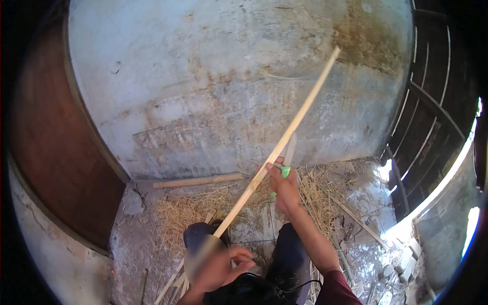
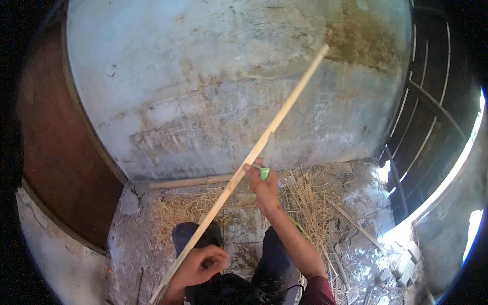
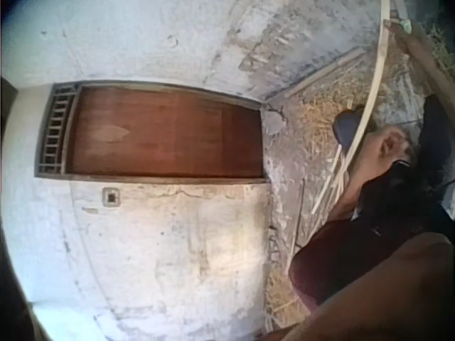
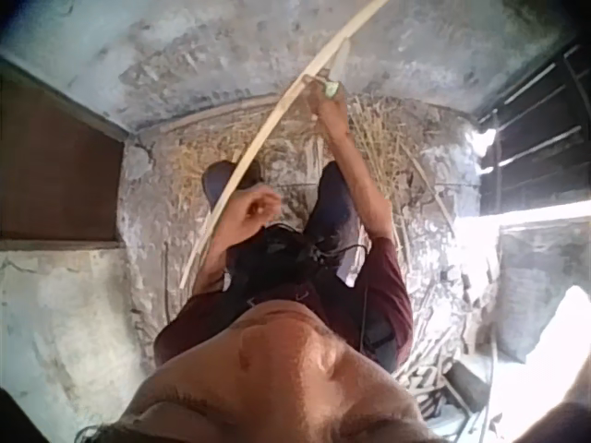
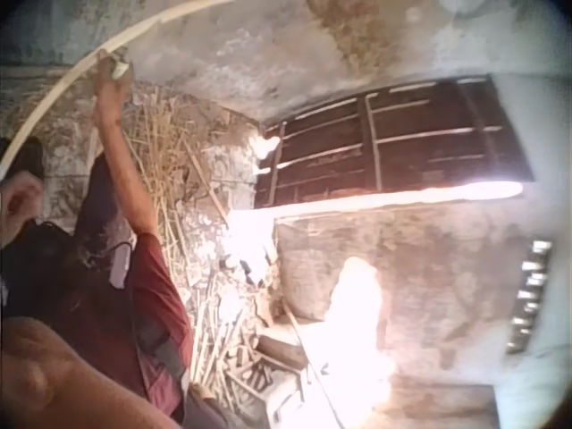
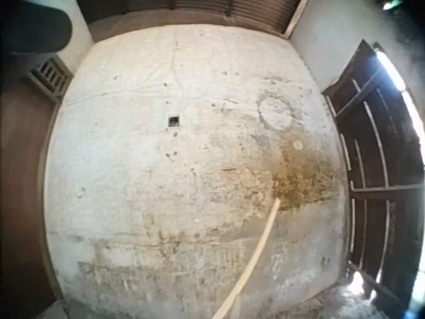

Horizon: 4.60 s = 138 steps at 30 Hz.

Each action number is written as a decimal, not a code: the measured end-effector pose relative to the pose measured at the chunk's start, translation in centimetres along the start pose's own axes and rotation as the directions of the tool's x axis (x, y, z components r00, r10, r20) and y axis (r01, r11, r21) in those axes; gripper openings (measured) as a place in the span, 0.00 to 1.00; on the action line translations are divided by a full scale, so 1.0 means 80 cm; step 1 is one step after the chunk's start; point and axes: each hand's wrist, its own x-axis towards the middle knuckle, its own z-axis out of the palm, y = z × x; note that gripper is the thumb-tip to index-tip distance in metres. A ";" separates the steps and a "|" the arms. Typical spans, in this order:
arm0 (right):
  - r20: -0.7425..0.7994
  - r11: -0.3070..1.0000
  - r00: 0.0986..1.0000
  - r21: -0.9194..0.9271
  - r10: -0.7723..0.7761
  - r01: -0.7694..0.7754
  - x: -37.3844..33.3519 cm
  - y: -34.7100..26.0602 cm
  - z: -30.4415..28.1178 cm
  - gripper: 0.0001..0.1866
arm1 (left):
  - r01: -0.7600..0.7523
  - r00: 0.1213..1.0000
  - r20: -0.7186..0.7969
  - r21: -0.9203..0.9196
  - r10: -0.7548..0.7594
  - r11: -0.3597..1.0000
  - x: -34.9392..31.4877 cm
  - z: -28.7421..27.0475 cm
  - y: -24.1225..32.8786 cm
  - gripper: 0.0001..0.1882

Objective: The person shaves a thin strip of bamboo using a knife, holding the bamboo strip in one hand and the knife in the other.

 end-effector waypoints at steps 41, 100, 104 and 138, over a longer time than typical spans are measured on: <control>0.161 0.538 0.926 -0.775 -0.341 0.333 -0.013 0.045 0.001 0.07 | -0.824 0.104 -0.994 -0.098 -0.021 0.559 -0.046 -0.201 -0.108 0.16; -0.145 0.943 0.970 0.300 0.195 -0.145 0.113 0.052 -0.104 0.16 | -0.131 0.818 -0.337 0.680 0.466 0.721 0.082 -0.142 -0.047 0.31; -0.136 0.935 0.963 0.306 0.232 -0.182 0.112 0.060 -0.092 0.16 | -0.129 0.987 0.002 0.602 0.160 0.788 0.124 -0.145 -0.096 0.38; -0.242 0.955 0.959 -0.215 0.149 -0.203 0.107 0.101 -0.089 0.26 | 0.271 0.932 0.293 -0.166 -0.215 0.948 0.294 -0.068 -0.134 0.27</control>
